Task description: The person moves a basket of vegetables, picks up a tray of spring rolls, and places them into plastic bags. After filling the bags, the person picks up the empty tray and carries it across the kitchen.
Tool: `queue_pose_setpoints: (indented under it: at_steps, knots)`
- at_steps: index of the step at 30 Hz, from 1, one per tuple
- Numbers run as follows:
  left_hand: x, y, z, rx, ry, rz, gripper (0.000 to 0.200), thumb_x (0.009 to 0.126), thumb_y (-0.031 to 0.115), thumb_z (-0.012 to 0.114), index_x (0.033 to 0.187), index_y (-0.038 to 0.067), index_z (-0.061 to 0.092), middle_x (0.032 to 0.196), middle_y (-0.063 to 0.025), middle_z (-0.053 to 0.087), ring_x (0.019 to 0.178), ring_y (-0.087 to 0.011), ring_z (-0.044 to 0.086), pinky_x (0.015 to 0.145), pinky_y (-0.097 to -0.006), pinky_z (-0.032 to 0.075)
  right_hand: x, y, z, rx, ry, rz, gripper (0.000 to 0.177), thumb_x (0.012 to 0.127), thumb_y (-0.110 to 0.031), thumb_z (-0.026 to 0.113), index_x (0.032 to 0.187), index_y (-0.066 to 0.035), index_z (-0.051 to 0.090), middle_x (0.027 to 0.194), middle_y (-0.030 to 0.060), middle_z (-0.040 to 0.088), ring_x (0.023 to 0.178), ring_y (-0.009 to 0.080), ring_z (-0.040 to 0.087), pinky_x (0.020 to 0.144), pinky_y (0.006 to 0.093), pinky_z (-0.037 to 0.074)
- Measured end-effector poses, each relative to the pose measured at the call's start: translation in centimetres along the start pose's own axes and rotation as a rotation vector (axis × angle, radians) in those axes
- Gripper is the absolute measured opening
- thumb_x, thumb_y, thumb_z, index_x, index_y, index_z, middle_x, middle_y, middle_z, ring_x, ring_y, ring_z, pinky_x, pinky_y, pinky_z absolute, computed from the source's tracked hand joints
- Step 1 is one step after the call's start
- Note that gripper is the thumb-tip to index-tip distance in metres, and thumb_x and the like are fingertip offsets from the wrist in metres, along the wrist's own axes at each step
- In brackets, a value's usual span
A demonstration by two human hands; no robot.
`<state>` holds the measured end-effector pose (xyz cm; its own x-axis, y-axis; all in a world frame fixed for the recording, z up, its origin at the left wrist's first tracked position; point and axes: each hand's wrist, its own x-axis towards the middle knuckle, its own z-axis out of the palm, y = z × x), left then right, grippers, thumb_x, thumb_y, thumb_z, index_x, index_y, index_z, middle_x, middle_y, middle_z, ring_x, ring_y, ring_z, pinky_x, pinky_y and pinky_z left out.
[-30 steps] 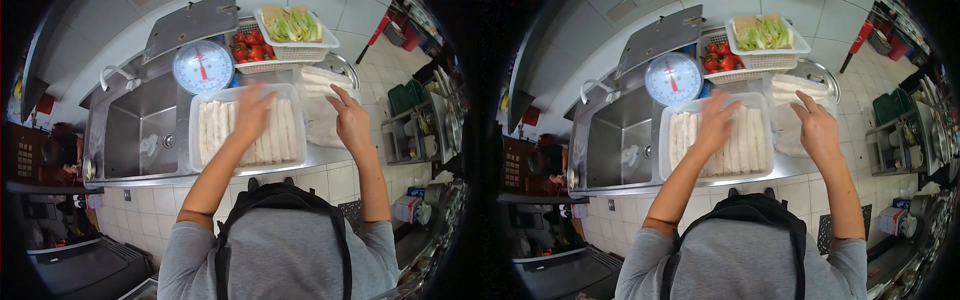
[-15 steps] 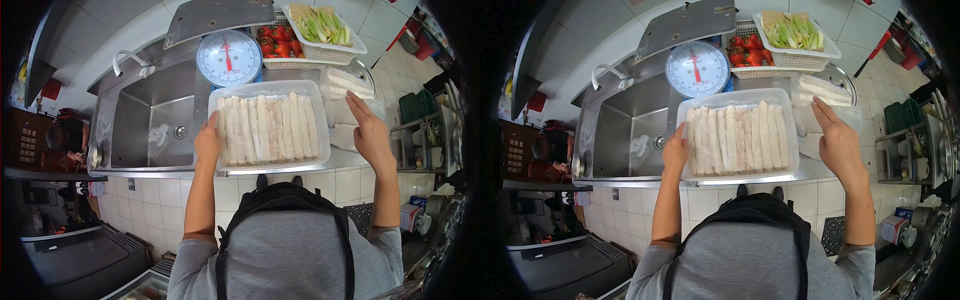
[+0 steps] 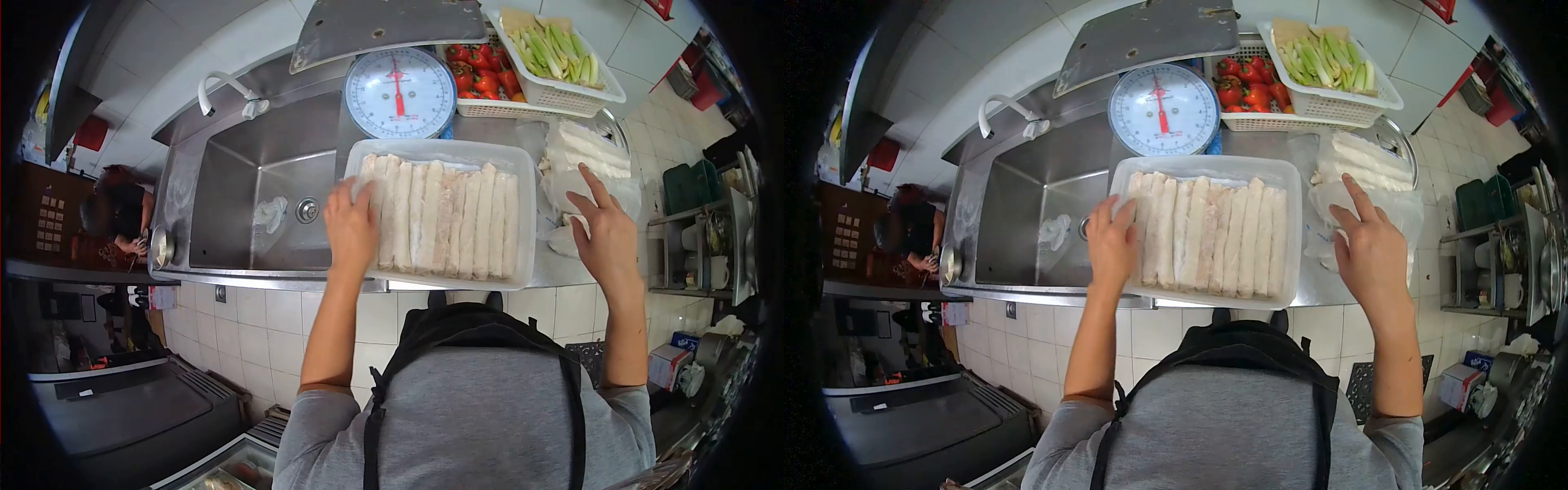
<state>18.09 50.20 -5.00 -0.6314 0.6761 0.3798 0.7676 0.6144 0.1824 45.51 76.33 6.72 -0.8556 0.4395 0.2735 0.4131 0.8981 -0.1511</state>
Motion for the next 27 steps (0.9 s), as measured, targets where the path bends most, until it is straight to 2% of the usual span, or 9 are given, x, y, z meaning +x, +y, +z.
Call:
queue_pose_setpoints:
  at_steps: [4, 6, 8, 10, 13, 16, 20, 24, 27]
  knots:
    - [-1.1, -0.4, 0.0, 0.021, 0.000, -0.033, 0.062, 0.079, 0.010, 0.072, 0.137, 0.012, 0.054, 0.143, -0.0189, 0.045, 0.132, -0.0390, 0.043, 0.107, -0.0491, 0.037, 2.6, -3.5, 2.5, 0.082, 0.186, -0.162, 0.038, 0.072, 0.003, 0.069, 0.110, -0.005, 0.068, 0.123, 0.0121, 0.060, 0.098, 0.0300, 0.062, 0.083, 0.0377, 0.053]
    - [-1.4, -1.3, 0.0, -0.061, -0.065, -0.111, 0.066, 0.080, 0.014, 0.073, 0.142, 0.012, 0.049, 0.147, -0.0209, 0.040, 0.134, -0.0414, 0.041, 0.109, -0.0492, 0.036, 3.2, -6.2, 6.7, 0.514, 0.074, -0.251, 0.035, 0.078, -0.001, 0.069, 0.113, -0.006, 0.068, 0.119, 0.0111, 0.060, 0.101, 0.0265, 0.061, 0.086, 0.0359, 0.051]
    - [-1.7, -2.1, -0.1, -0.298, -0.198, -0.200, 0.072, 0.081, 0.017, 0.073, 0.146, 0.012, 0.043, 0.150, -0.0233, 0.035, 0.135, -0.0443, 0.038, 0.111, -0.0504, 0.033, 4.4, -9.1, 11.3, 1.122, -0.477, 0.017, 0.042, 0.085, -0.002, 0.066, 0.127, -0.004, 0.061, 0.120, 0.0081, 0.061, 0.106, 0.0206, 0.060, 0.094, 0.0337, 0.048]
    - [-1.5, -2.7, 0.0, -0.387, -0.210, -0.181, 0.076, 0.082, 0.020, 0.073, 0.149, 0.013, 0.038, 0.153, -0.0238, 0.031, 0.138, -0.0456, 0.035, 0.113, -0.0503, 0.031, 5.4, -11.9, 16.6, 1.510, -0.606, 0.401, 0.051, 0.089, -0.006, 0.064, 0.138, 0.002, 0.050, 0.118, 0.0073, 0.060, 0.108, 0.0164, 0.057, 0.096, 0.0311, 0.046]
    - [-1.7, -3.0, 0.4, -0.371, -0.211, -0.169, 0.078, 0.083, 0.022, 0.072, 0.152, 0.014, 0.035, 0.155, -0.0243, 0.028, 0.140, -0.0457, 0.032, 0.114, -0.0511, 0.029, 6.7, -14.6, 20.2, 1.674, -0.587, 0.723, 0.053, 0.088, -0.008, 0.065, 0.137, 0.004, 0.049, 0.118, 0.0085, 0.059, 0.110, 0.0165, 0.055, 0.097, 0.0307, 0.044]
    - [-1.6, -3.0, 0.5, -0.305, -0.216, -0.151, 0.078, 0.084, 0.023, 0.072, 0.152, 0.015, 0.034, 0.155, -0.0245, 0.027, 0.141, -0.0447, 0.032, 0.115, -0.0524, 0.028, 7.8, -15.5, 20.6, 1.606, -0.630, 0.701, 0.050, 0.087, -0.008, 0.063, 0.135, 0.001, 0.051, 0.116, 0.0074, 0.060, 0.111, 0.0168, 0.054, 0.097, 0.0315, 0.043]
    - [-1.5, -3.0, 0.2, -0.342, -0.238, -0.144, 0.076, 0.084, 0.021, 0.070, 0.151, 0.015, 0.035, 0.155, -0.0245, 0.028, 0.140, -0.0448, 0.031, 0.115, -0.0540, 0.027, 9.0, -16.3, 21.0, 1.688, -0.695, 0.823, 0.046, 0.086, -0.008, 0.062, 0.130, -0.001, 0.053, 0.114, 0.0072, 0.061, 0.108, 0.0191, 0.055, 0.096, 0.0327, 0.043]
    - [-1.6, -3.4, 0.6, -0.399, -0.209, -0.155, 0.068, 0.088, 0.018, 0.065, 0.150, 0.013, 0.037, 0.154, -0.0250, 0.029, 0.139, -0.0454, 0.033, 0.114, -0.0540, 0.028, 8.6, -18.5, 20.0, 1.654, -0.627, 0.764, 0.045, 0.085, -0.009, 0.062, 0.128, -0.001, 0.053, 0.115, 0.0093, 0.062, 0.107, 0.0216, 0.058, 0.092, 0.0352, 0.046]
    - [-1.8, -3.5, 0.9, -0.432, -0.185, -0.158, 0.062, 0.092, 0.017, 0.059, 0.150, 0.012, 0.037, 0.153, -0.0253, 0.031, 0.137, -0.0447, 0.035, 0.113, -0.0525, 0.029, 9.0, -18.9, 19.9, 1.631, -0.579, 0.840, 0.047, 0.082, -0.006, 0.064, 0.127, 0.004, 0.052, 0.117, 0.0144, 0.062, 0.104, 0.0264, 0.061, 0.091, 0.0387, 0.050]
